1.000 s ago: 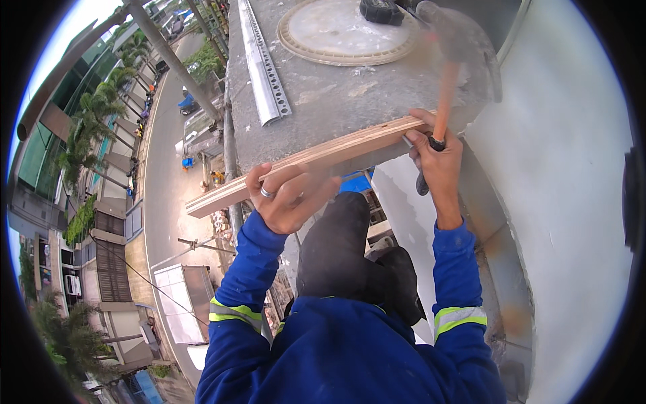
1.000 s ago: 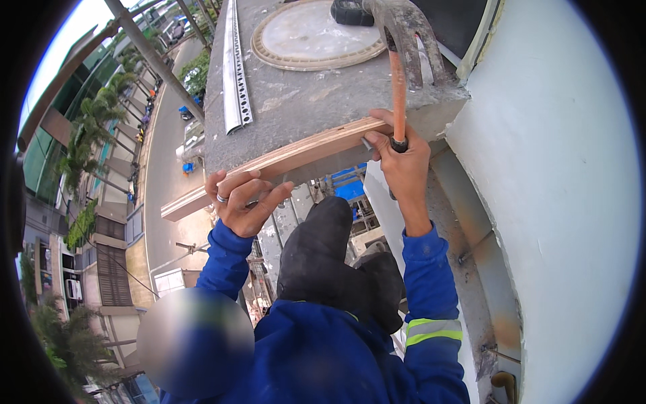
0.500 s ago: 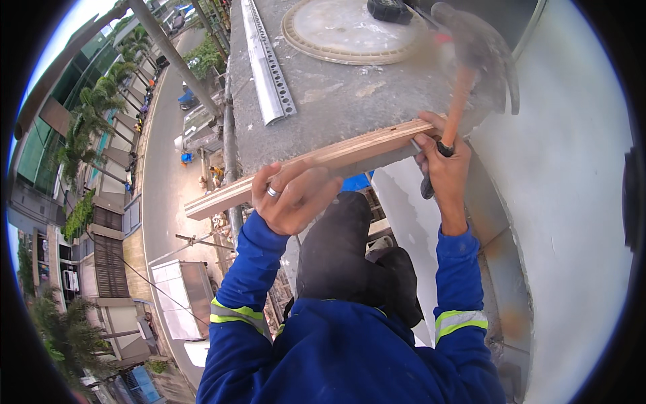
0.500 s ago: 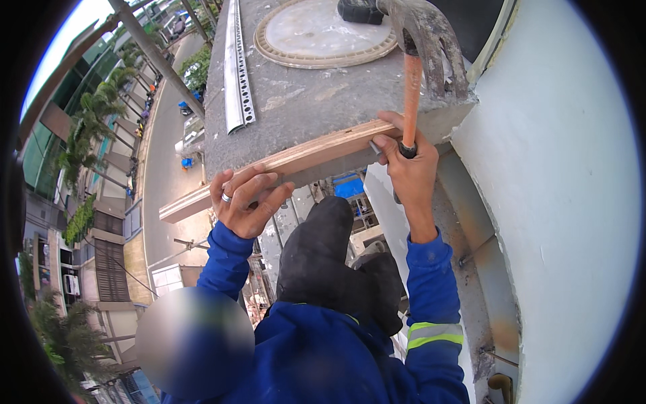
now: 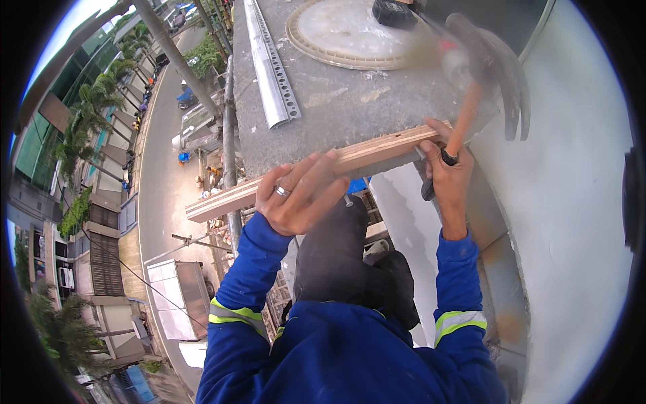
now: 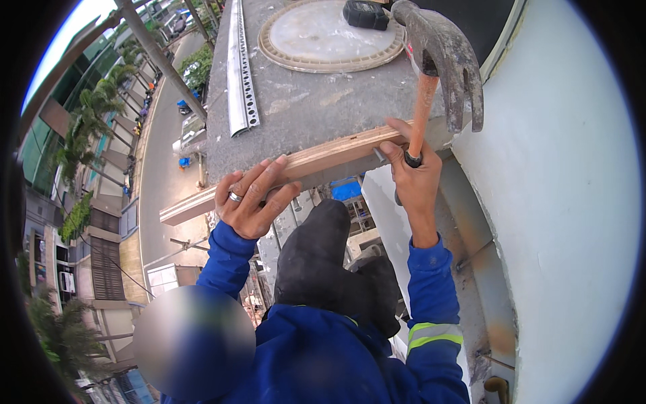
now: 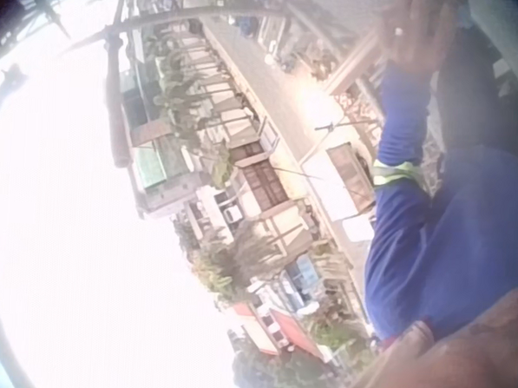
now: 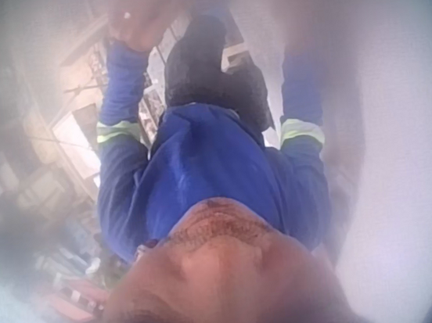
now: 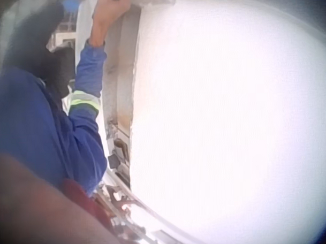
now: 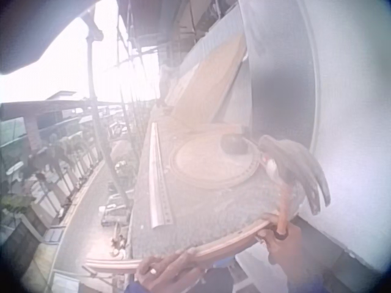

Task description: The person positions a wooden molding strip against a concrete ledge and uses a hammer to tap it into place. The person adjusts the strip's alignment and continues hammering to secure it.

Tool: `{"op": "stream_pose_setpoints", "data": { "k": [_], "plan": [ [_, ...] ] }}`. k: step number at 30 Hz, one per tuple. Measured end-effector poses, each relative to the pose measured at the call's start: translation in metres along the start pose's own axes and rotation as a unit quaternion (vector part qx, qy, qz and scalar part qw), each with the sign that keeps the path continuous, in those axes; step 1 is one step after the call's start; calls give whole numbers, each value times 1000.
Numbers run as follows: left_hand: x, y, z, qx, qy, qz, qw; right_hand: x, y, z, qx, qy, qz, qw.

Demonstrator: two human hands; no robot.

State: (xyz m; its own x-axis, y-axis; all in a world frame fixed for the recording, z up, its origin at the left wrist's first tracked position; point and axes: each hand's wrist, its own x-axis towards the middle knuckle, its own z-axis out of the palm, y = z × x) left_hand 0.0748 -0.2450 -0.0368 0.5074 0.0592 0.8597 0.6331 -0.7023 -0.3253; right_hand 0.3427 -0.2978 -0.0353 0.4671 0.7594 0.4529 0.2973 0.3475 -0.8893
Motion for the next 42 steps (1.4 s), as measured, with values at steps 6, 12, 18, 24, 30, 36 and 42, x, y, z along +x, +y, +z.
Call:
{"op": "stream_pose_setpoints", "data": {
  "k": [6,12,18,24,30,36,42],
  "plan": [
    [3,-2,-1,3,1,8,1000,-16,10,-22,69,30,-91,993],
    [2,1,2,15,1,-6,1000,-106,24,-36,74,-55,-52,994],
    [1,-1,0,27,-19,5,999,-184,66,-9,97,-104,-36,989],
    [0,-1,1,26,-16,12,999,-198,70,8,79,-133,27,987],
    [0,-2,4,45,-8,18,999,-196,57,18,28,-148,-31,988],
    [1,-1,4,50,-3,19,999,-188,58,19,16,-146,-161,976],
    [1,-2,4,57,-1,27,998,-188,68,26,58,-155,-59,984]
  ]
}}
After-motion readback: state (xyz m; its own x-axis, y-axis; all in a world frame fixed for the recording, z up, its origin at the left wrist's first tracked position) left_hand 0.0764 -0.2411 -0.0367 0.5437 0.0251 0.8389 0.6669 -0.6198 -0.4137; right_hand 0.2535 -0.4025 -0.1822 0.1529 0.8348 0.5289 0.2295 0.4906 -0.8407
